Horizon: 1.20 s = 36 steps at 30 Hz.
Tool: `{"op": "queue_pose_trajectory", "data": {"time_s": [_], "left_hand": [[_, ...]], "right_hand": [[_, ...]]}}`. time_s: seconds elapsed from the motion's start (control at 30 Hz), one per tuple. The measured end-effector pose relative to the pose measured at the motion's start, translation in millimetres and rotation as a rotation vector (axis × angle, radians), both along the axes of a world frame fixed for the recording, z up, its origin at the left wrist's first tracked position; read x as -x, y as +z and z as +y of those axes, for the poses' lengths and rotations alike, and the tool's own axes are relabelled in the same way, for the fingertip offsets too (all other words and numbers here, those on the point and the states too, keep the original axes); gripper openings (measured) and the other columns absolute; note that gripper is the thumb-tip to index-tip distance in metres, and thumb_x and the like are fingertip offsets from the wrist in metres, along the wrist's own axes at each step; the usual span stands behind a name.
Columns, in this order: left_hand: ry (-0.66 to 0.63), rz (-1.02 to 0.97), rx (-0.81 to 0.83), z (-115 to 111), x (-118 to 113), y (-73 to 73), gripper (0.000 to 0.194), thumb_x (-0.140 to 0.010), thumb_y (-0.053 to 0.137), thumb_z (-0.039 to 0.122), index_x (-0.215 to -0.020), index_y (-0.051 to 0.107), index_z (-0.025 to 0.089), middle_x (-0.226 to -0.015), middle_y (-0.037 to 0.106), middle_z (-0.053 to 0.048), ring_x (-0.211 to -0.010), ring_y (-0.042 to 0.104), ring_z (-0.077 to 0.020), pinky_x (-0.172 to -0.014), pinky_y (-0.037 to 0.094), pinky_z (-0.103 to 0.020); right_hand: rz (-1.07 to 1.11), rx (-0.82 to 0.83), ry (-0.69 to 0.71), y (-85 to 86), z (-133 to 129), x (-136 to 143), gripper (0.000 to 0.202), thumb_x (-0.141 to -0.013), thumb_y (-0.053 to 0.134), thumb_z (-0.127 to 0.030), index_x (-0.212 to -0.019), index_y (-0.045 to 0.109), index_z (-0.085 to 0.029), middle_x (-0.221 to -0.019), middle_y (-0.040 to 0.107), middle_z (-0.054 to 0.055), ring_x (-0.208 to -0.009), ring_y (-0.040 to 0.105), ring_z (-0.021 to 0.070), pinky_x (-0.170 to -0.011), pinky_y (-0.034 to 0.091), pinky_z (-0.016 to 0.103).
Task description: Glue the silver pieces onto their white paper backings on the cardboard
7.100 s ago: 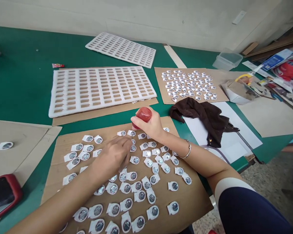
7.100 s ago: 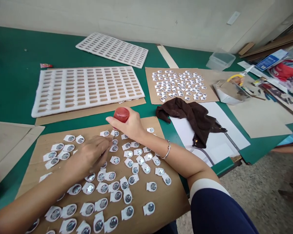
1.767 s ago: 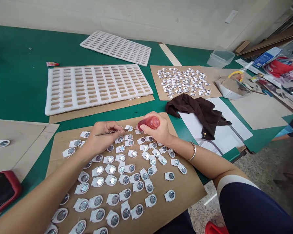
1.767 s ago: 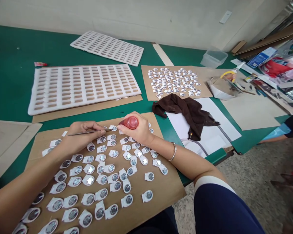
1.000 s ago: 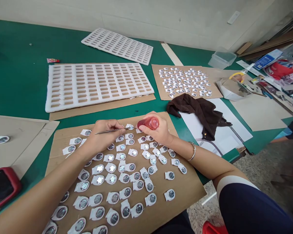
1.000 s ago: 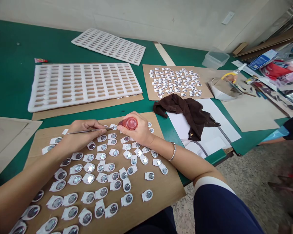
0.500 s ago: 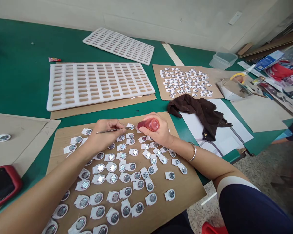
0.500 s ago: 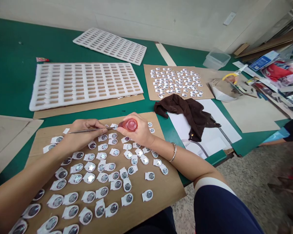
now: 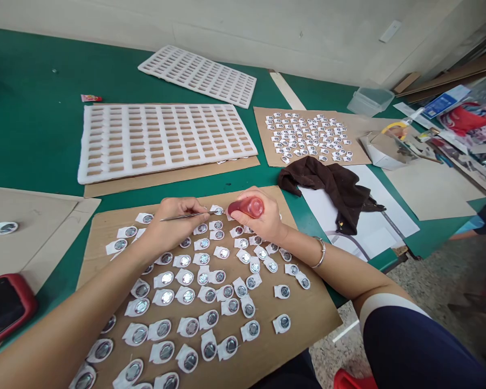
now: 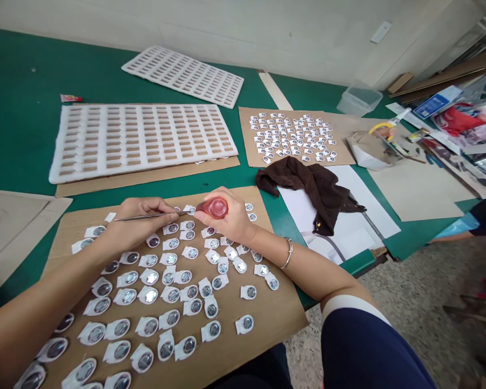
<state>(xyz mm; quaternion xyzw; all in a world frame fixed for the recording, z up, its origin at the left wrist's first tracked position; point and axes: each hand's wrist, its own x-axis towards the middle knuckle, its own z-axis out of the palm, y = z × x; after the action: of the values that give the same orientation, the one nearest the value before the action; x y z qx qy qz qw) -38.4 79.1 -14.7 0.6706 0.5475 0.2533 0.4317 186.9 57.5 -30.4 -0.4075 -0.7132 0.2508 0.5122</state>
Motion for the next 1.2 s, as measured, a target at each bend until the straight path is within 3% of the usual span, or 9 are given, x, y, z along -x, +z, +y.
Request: {"op": "queue_pose_trajectory", "data": {"time_s": [0.37, 0.97, 1.2], "left_hand": [[0.013, -0.011, 0.018, -0.7, -2.0, 2.6, 0.017, -0.07, 0.07, 0.038, -0.071, 0.072, 0.021, -0.081, 0.074, -0.005, -0.071, 0.066, -0.0184, -0.061, 0.051, -0.028], [0.004, -0.019, 0.025, 1.2, 1.2, -6.8, 0.019, -0.071, 0.072, 0.04, -0.077, 0.072, 0.021, -0.08, 0.073, -0.004, -0.071, 0.066, -0.017, -0.058, 0.05, -0.026], [-0.007, -0.029, 0.023, 3.6, 2.8, -11.3, 0.019, -0.072, 0.072, 0.038, -0.077, 0.072, 0.02, -0.081, 0.073, -0.004, -0.069, 0.065, -0.0157, -0.057, 0.049, -0.025]], "right_hand": [[-0.021, 0.021, 0.003, 0.0, 0.5, -0.4, 0.024, -0.077, 0.073, -0.04, -0.091, 0.06, -0.024, -0.089, 0.066, 0.002, -0.084, 0.064, 0.0176, -0.078, 0.054, 0.037], [0.006, 0.006, 0.041, -0.3, 1.0, 0.6, 0.024, -0.076, 0.075, -0.034, -0.093, 0.061, -0.024, -0.09, 0.065, 0.001, -0.085, 0.063, 0.0162, -0.079, 0.054, 0.035], [-0.012, 0.011, 0.041, -0.4, 1.2, 2.0, 0.026, -0.077, 0.073, -0.039, -0.093, 0.06, -0.024, -0.09, 0.065, 0.002, -0.084, 0.064, 0.0169, -0.079, 0.054, 0.037]]}}
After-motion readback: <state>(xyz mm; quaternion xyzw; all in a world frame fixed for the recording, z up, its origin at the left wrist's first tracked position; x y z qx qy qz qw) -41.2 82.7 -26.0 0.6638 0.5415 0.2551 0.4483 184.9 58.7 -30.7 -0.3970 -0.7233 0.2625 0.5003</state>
